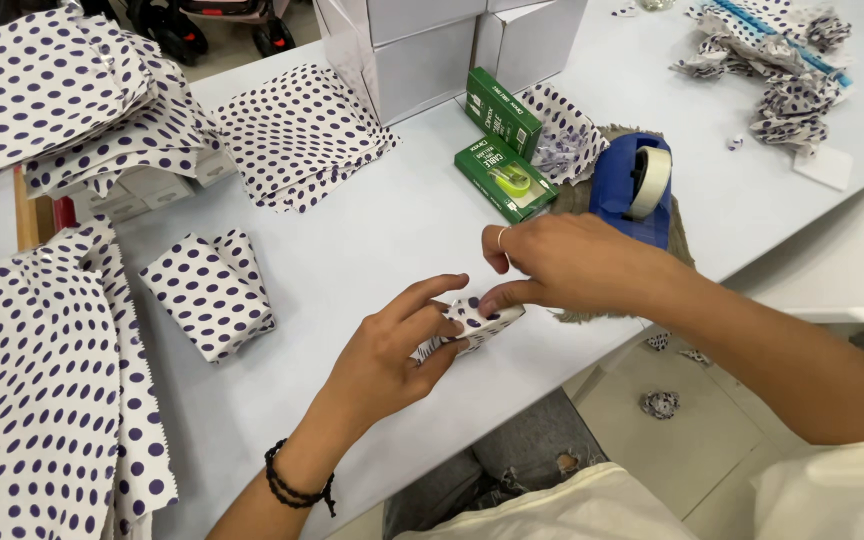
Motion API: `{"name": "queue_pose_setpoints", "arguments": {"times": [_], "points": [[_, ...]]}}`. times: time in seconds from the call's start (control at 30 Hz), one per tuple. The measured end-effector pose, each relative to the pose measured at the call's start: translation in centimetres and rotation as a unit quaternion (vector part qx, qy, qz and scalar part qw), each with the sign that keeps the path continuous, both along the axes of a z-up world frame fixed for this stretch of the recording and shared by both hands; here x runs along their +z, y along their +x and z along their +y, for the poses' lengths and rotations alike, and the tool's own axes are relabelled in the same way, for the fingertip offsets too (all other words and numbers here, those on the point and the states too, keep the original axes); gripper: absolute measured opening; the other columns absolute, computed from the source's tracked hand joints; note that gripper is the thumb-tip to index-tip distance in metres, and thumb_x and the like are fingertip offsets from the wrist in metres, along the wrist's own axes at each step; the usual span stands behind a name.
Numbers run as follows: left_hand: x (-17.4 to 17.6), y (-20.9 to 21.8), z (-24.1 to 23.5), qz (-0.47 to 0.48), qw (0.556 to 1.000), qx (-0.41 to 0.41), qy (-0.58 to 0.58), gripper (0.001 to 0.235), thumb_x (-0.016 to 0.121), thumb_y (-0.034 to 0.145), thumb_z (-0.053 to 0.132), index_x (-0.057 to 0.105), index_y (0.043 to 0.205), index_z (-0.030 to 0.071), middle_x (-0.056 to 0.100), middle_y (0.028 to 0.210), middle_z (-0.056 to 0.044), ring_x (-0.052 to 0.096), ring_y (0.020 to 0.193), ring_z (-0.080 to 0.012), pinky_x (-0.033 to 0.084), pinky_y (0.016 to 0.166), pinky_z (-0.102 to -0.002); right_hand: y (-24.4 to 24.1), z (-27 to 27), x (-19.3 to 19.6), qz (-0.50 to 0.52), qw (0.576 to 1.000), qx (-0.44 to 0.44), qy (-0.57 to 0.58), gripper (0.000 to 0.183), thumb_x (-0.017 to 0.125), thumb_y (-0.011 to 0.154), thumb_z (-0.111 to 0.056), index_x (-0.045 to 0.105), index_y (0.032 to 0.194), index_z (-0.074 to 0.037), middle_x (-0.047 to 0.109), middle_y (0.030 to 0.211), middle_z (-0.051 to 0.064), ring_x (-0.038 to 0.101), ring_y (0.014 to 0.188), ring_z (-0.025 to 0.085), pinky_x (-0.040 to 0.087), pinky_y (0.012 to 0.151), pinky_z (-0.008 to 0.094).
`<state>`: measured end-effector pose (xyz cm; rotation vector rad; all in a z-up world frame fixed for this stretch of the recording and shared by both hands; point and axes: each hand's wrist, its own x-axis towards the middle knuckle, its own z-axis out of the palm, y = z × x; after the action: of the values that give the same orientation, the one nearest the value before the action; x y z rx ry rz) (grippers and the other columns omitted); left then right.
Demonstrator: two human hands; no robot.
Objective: The person wraps boxes and small packaged items using patterned tissue paper and tape.
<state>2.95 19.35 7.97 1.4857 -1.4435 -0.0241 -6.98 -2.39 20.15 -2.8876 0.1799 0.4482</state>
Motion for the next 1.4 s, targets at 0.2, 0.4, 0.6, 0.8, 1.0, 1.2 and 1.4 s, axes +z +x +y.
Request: {"name": "queue_pose_setpoints", "arguments": {"times": [0.2,0.4,0.6,0.8,1.0,1.2,1.4], "points": [[0.6,0.6,0.1,0.016,0.999,0.010,-0.033,0.024,0.084,0.085,-0.005,0.068,0.099,0.005,0.080,0.117,-0.020,0.083,0.101,-0.0392,0.070,0.085,-0.046,-1.0,-3.5,-4.3,-0.105,0.935,0.010,0.338,0.029,0.068,0.103,-0.025,0.065,0.127,-0.008,0.082,0.112,0.011,0.081,0.094,0.024,0.071,0.067,0.039],[-0.1,1.2,0.5,-0.006,0.996,0.039,-0.074,0.026,0.087,0.082,-0.006,0.071,0.100,0.004,0.082,0.116,-0.020,0.083,0.101,-0.0391,0.071,0.085,-0.046,-2.1,-3.0,-6.6,-0.271,0.864,0.076,0.418,0.037,0.073,0.101,-0.024,0.063,0.131,-0.005,0.081,0.122,0.017,0.077,0.113,0.027,0.069,0.085,0.047],[0.8,-0.1,0.6,-0.094,0.989,0.053,-0.102,0.025,0.086,0.086,-0.003,0.074,0.107,0.006,0.082,0.116,-0.016,0.084,0.099,-0.0343,0.072,0.079,-0.042,-2.9,0.1,-5.0,-0.419,0.829,0.123,0.349,0.010,0.081,0.095,-0.006,0.077,0.104,-0.006,0.082,0.107,0.014,0.083,0.094,0.028,0.068,0.082,0.040],[1.2,-0.3,1.4,-0.181,0.980,0.062,-0.052,0.050,0.066,0.100,-0.011,0.063,0.146,0.011,0.071,0.140,-0.008,0.080,0.118,-0.0240,0.067,0.079,-0.033,-4.1,1.1,-3.7,-0.402,0.862,0.077,0.299,0.019,0.083,0.094,-0.014,0.079,0.112,-0.011,0.083,0.111,0.010,0.084,0.101,0.021,0.067,0.092,0.030],[1.7,-0.6,1.4,-0.190,0.977,0.067,-0.063,0.053,0.063,0.092,-0.017,0.062,0.143,0.001,0.073,0.134,-0.015,0.079,0.117,-0.0294,0.068,0.084,-0.037,-4.4,1.5,-2.9,-0.382,0.879,0.049,0.283,0.015,0.082,0.094,-0.015,0.083,0.108,-0.008,0.083,0.103,0.007,0.081,0.093,0.017,0.063,0.088,0.027],[2.2,-0.6,1.5,-0.188,0.977,0.058,-0.077,0.053,0.057,0.087,-0.021,0.068,0.134,0.001,0.074,0.130,-0.014,0.079,0.114,-0.0274,0.066,0.080,-0.033,-5.0,0.6,-3.4,-0.344,0.878,-0.004,0.333,0.015,0.080,0.095,-0.015,0.087,0.107,-0.011,0.081,0.112,0.007,0.080,0.096,0.015,0.067,0.085,0.026],[2.4,-1.0,1.8,0.161,0.981,0.092,-0.059,0.044,0.087,0.092,0.011,0.073,0.133,0.009,0.080,0.124,-0.007,0.062,0.083,-0.0083,0.049,0.065,-0.019,-5.6,-1.2,-5.9,-0.199,0.879,0.014,0.432,0.095,0.089,0.083,-0.029,0.038,0.162,-0.015,0.059,0.160,0.012,0.059,0.150,0.033,0.042,0.130,0.053]]}}
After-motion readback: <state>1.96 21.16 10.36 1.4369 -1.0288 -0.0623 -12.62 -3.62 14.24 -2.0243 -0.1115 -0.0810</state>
